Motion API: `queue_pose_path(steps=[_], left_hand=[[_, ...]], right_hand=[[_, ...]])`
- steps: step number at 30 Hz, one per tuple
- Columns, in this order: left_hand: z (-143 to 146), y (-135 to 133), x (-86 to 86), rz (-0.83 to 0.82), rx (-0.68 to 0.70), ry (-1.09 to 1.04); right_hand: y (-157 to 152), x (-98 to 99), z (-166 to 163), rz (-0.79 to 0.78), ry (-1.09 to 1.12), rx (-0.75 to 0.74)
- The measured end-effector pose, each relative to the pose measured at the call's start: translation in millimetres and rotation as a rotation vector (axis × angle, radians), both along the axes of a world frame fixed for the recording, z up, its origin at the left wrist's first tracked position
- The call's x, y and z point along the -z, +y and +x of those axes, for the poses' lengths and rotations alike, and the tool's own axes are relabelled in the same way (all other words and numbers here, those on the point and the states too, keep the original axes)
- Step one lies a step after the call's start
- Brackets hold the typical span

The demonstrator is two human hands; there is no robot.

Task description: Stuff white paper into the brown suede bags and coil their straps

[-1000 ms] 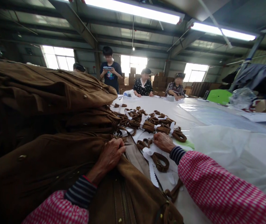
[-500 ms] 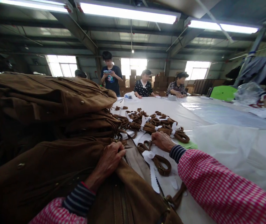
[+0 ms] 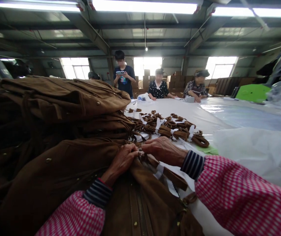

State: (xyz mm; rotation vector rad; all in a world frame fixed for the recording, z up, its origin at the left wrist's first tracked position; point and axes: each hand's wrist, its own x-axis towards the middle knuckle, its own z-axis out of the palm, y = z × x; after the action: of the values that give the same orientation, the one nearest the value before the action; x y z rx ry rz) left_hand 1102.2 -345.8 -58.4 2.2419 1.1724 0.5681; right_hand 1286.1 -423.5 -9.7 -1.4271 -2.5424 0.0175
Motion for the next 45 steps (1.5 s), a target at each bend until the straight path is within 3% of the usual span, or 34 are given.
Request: queue_pose_path(steps=[4,10,16,22,34,45], left_hand=[[1,1,0.1,-0.012,0.005,0.011],[2,0,2.7,-0.003,-0.016,0.001],[1,-2,-0.4,-0.003,-0.012,0.007],[2,-1,-1.0,-0.004,-0.012,0.018],[2,2,6.1,0.021,-0.014,-0.010],[1,2,10.0,0.078,0.001,0.012]], right_hand=[[15,-7.5,2,-0.152,-0.113,0.020],[16,-23.5,35,0.053,-0.347,0.199],[8,-6.6,-11,-0.002,-0.305,0.002],[8,10.5,-25,-0.094,-0.174,0.266],[15,7.8,-17,-0.115,-0.152,0.100],[23,-4.2,-39,-0.170,-0.322,0.188]])
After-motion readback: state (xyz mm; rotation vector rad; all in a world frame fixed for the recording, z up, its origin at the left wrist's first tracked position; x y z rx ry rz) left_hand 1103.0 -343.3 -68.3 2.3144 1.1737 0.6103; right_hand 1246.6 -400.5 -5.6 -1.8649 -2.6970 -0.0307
